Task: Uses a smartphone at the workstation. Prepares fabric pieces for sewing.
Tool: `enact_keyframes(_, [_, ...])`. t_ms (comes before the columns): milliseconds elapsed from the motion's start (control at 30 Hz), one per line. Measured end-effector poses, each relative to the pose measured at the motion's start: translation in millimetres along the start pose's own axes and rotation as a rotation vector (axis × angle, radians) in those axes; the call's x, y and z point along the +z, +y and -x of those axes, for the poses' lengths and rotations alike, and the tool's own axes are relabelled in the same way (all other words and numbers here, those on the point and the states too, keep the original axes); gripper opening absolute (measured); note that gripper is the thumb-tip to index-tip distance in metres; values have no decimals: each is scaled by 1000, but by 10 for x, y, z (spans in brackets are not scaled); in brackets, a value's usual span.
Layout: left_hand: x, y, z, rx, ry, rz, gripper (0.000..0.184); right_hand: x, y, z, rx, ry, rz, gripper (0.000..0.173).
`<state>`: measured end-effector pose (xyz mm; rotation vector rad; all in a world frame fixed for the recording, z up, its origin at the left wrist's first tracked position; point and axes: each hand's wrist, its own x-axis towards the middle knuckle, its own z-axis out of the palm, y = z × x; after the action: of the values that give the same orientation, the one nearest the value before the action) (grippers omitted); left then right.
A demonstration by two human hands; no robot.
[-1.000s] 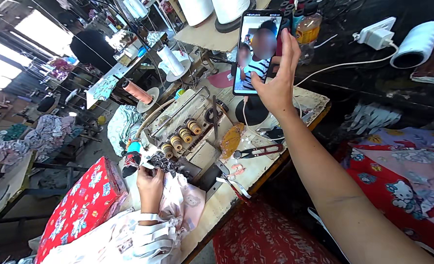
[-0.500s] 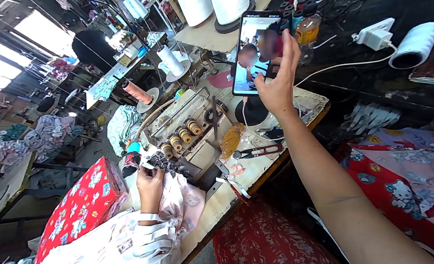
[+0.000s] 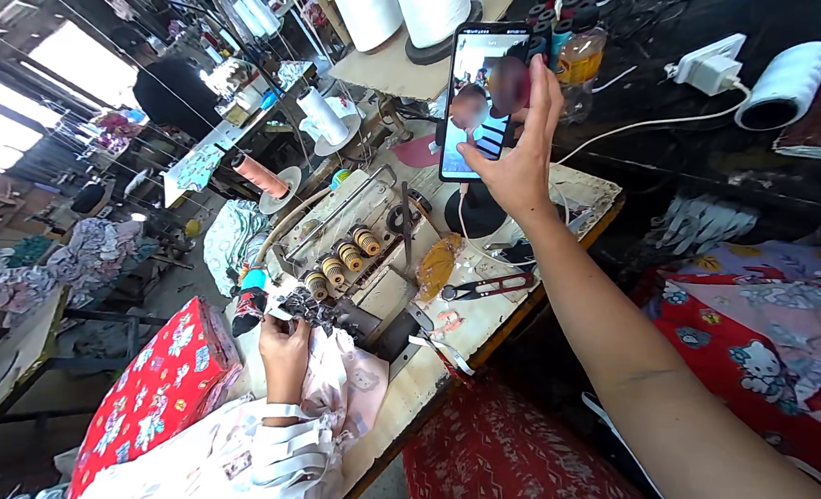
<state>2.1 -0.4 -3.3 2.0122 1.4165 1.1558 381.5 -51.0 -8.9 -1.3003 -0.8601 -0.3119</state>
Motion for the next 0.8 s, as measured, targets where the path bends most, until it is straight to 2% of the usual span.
enact_keyframes(800, [-7, -2, 2, -13, -8, -22, 48, -53, 15, 25, 65, -31, -25, 82])
